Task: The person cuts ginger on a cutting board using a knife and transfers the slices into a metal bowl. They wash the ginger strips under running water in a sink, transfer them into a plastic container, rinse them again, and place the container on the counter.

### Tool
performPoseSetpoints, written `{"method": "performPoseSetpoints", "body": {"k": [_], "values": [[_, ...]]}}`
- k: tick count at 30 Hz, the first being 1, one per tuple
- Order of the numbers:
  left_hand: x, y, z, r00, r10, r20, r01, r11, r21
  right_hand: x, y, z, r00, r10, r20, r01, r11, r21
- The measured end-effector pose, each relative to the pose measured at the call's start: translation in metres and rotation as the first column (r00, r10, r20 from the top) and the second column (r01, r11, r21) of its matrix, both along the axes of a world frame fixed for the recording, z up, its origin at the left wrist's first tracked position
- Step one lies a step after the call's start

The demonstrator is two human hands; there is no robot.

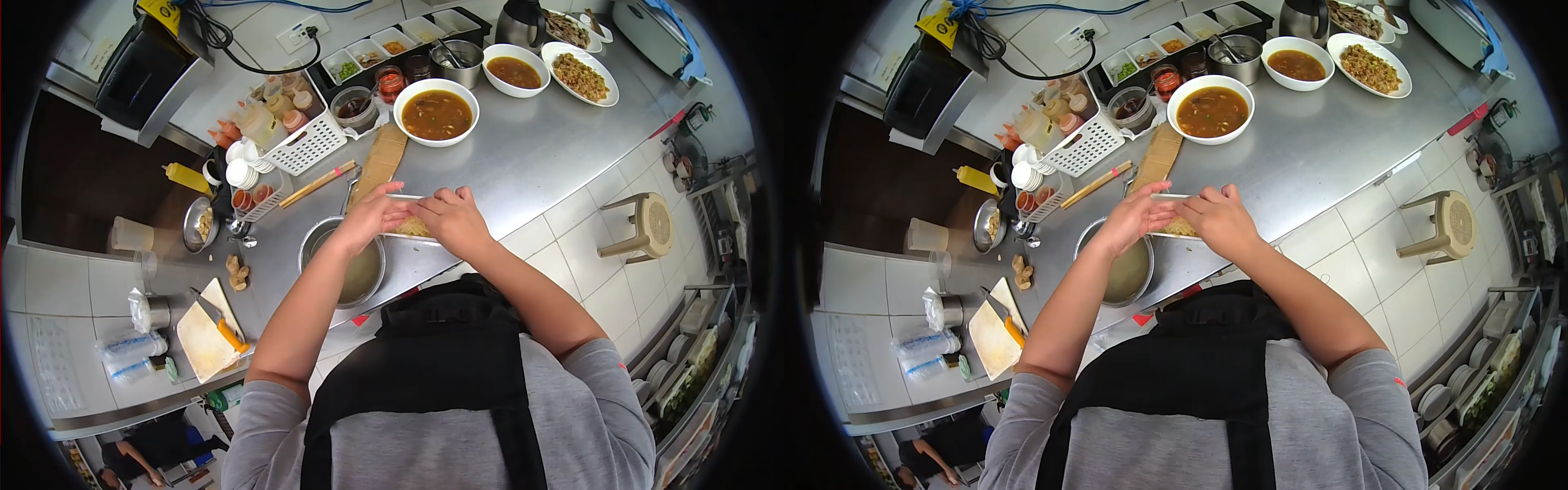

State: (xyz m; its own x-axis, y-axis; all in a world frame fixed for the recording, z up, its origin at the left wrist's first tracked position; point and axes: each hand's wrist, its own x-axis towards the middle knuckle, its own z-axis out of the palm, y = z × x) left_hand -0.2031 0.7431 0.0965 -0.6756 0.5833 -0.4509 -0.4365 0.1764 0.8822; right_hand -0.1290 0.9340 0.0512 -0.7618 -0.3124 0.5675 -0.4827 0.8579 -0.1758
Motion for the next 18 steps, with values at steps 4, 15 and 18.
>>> {"method": "performPoseSetpoints", "body": {"k": [4, 15, 18], "values": [[-0.008, -0.006, -0.011, 0.986, 0.008, 0.164, -0.034, 0.987, 0.158, -0.001, -0.011, 0.004, 1.0, 0.005, 0.005, -0.005, 1.0, -0.014], [-0.011, 0.005, 0.006, 0.964, -0.045, 0.263, -0.04, 0.95, 0.308, 0.001, -0.002, -0.006, 0.997, 0.074, -0.019, -0.074, 0.997, 0.037], [-0.005, 0.003, 0.022, 0.997, 0.07, 0.019, -0.07, 0.997, 0.017, 0.007, 0.003, 0.001, 0.993, 0.017, 0.116, -0.018, 1.0, 0.004]]}}
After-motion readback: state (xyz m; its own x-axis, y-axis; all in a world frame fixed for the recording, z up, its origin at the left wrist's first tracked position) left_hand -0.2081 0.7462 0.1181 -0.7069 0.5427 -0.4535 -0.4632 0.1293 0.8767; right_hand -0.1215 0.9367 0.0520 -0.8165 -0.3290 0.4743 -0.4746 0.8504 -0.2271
